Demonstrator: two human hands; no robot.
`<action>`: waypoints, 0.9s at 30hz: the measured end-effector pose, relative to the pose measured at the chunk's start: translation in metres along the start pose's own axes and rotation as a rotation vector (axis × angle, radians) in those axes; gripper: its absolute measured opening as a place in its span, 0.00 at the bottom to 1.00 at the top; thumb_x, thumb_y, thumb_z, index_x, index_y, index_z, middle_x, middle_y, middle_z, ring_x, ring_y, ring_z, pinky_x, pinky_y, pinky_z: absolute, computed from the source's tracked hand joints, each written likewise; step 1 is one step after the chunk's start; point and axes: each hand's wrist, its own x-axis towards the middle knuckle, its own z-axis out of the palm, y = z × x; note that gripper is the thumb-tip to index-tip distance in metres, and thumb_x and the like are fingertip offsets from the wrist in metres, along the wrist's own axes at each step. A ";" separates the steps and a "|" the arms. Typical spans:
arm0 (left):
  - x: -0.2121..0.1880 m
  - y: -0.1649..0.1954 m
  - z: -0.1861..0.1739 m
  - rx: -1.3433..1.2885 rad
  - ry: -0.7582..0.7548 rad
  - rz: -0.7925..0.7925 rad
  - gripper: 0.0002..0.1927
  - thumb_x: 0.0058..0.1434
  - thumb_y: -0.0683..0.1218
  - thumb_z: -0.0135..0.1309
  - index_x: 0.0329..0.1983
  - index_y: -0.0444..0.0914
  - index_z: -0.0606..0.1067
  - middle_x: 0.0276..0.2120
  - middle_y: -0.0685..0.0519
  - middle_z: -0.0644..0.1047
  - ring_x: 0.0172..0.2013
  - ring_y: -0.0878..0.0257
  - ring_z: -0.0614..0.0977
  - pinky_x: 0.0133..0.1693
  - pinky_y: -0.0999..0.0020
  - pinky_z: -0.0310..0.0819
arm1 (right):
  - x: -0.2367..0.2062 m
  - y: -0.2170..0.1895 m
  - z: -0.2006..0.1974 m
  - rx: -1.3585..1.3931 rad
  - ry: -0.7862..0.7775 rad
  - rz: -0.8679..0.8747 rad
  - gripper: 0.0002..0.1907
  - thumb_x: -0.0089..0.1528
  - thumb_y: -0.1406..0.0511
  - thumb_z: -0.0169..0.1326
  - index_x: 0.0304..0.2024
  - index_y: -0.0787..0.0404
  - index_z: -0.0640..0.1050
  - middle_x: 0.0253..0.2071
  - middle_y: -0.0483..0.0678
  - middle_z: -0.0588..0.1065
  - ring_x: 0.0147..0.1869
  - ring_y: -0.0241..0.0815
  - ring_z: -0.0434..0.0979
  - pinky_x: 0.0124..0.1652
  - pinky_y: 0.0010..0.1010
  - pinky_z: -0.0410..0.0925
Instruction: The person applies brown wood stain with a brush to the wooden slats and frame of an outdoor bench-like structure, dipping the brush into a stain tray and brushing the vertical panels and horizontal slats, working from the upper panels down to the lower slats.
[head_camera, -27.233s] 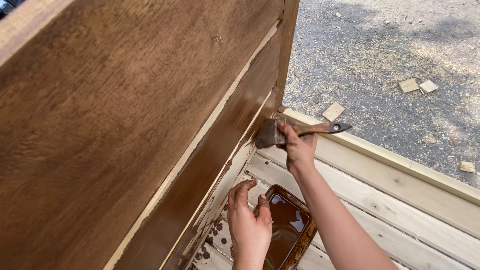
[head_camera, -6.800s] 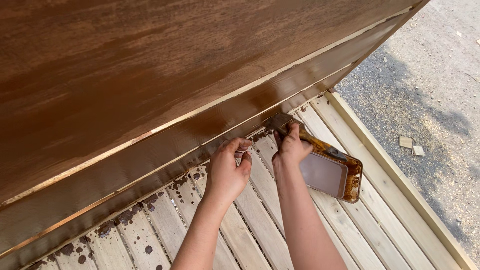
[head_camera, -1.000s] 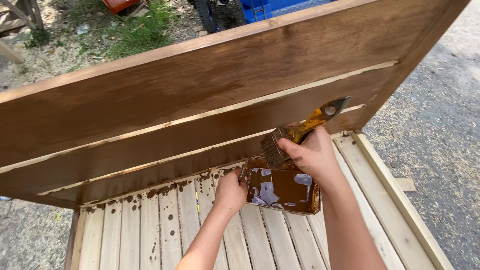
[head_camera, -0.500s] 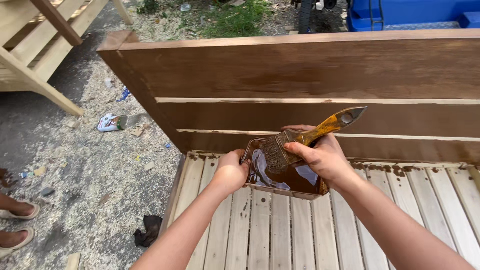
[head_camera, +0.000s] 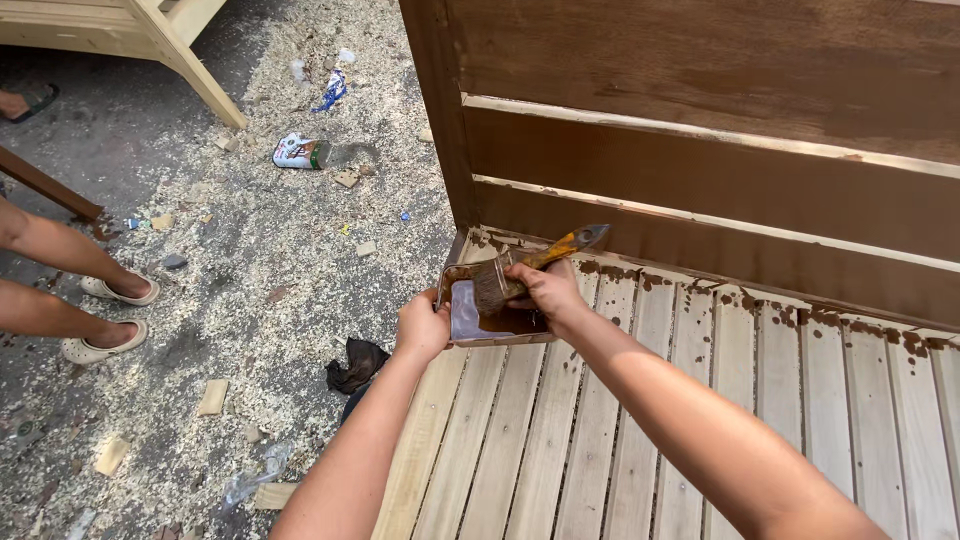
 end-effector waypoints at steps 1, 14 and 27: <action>-0.003 -0.012 0.001 -0.032 0.018 -0.007 0.12 0.66 0.43 0.50 0.48 0.35 0.80 0.29 0.38 0.83 0.22 0.54 0.86 0.27 0.58 0.80 | 0.004 0.010 0.008 0.004 0.005 -0.015 0.17 0.58 0.67 0.63 0.46 0.68 0.75 0.40 0.53 0.81 0.35 0.43 0.82 0.28 0.32 0.77; 0.013 -0.109 0.052 0.101 0.180 0.116 0.09 0.61 0.40 0.52 0.42 0.32 0.78 0.34 0.32 0.80 0.40 0.37 0.83 0.45 0.49 0.76 | 0.025 0.025 -0.021 -0.034 0.226 -0.054 0.14 0.60 0.71 0.59 0.47 0.68 0.72 0.42 0.52 0.80 0.42 0.42 0.84 0.35 0.39 0.80; 0.026 -0.094 0.056 0.075 -0.030 -0.061 0.16 0.62 0.47 0.55 0.49 0.34 0.78 0.38 0.35 0.81 0.42 0.41 0.84 0.47 0.52 0.77 | 0.023 0.054 -0.024 -0.087 0.041 0.044 0.19 0.63 0.62 0.59 0.50 0.72 0.76 0.48 0.53 0.82 0.49 0.44 0.84 0.37 0.41 0.79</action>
